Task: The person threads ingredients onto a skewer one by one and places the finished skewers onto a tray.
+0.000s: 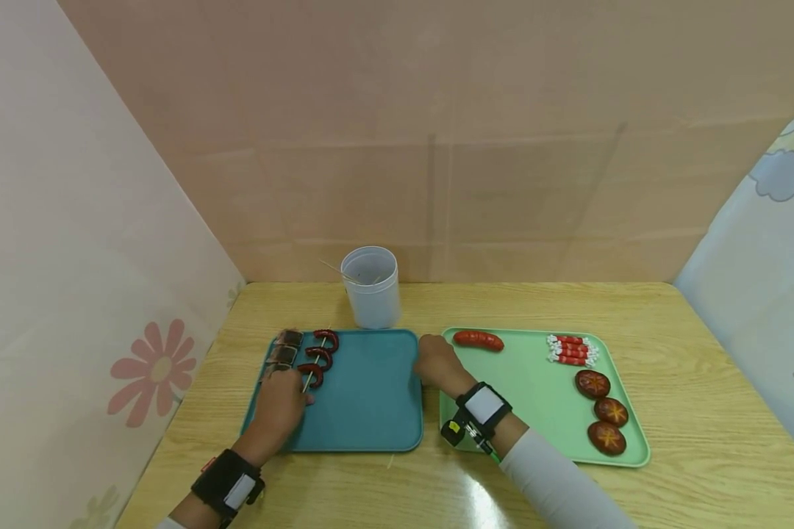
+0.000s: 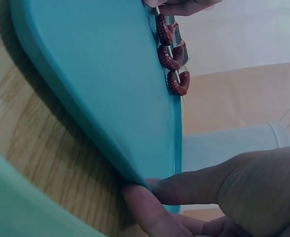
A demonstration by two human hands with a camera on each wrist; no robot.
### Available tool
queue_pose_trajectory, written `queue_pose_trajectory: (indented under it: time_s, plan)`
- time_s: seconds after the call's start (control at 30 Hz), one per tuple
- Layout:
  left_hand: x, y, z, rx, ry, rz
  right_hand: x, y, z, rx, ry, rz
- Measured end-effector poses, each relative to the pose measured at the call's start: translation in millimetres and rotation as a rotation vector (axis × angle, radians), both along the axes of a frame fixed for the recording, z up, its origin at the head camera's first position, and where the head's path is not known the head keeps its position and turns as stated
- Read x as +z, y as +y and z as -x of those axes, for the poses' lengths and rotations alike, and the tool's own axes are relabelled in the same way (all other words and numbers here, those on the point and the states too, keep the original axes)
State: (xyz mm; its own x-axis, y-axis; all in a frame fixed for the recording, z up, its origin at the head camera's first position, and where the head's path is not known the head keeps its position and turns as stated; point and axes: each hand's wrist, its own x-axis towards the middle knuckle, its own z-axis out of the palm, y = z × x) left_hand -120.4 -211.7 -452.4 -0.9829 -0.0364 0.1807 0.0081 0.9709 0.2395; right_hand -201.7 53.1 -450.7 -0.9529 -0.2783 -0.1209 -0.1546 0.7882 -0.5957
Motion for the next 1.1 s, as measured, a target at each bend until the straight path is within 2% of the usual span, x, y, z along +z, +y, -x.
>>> queue_pose_trajectory:
  time_s: [0.1,0.2,0.33,0.4,0.47,0.53,0.67,0.83,0.93,1.1]
  plan:
    - [5.6,3.9,2.8,-0.002,0.057,0.003,4.7,1.4,1.5,0.016,0.105,0.007]
    - [16.2,13.4,14.4,0.011,0.113,-0.082,19.9,2.0,10.0,0.012,0.285,0.090]
    - [31.8,37.2,43.4,0.023,0.140,-0.371,44.3,2.0,31.7,0.052,0.583,0.237]
    - [36.1,50.5,60.7,0.012,0.169,-0.525,51.2,1.2,43.6,0.111,0.720,0.261]
    - [37.5,62.1,77.3,-0.010,0.210,-0.642,54.8,-0.7,54.9,0.185,0.817,0.271]
    - [36.1,70.5,91.8,-0.028,0.235,-0.721,56.0,-4.5,64.6,0.263,0.854,0.288]
    - [28.6,79.1,112.8,-0.033,0.250,-0.810,56.5,-15.1,78.1,0.399,0.829,0.340]
    - [18.4,84.5,126.5,-0.052,0.306,-0.894,55.3,-24.1,83.0,0.520,0.800,0.347]
    - [17.5,87.7,127.1,-0.048,0.314,-0.930,56.6,-24.8,81.5,0.525,0.810,0.331]
    - [21.4,89.9,125.9,-0.037,0.314,-0.917,63.7,-25.4,79.8,0.482,0.850,0.289]
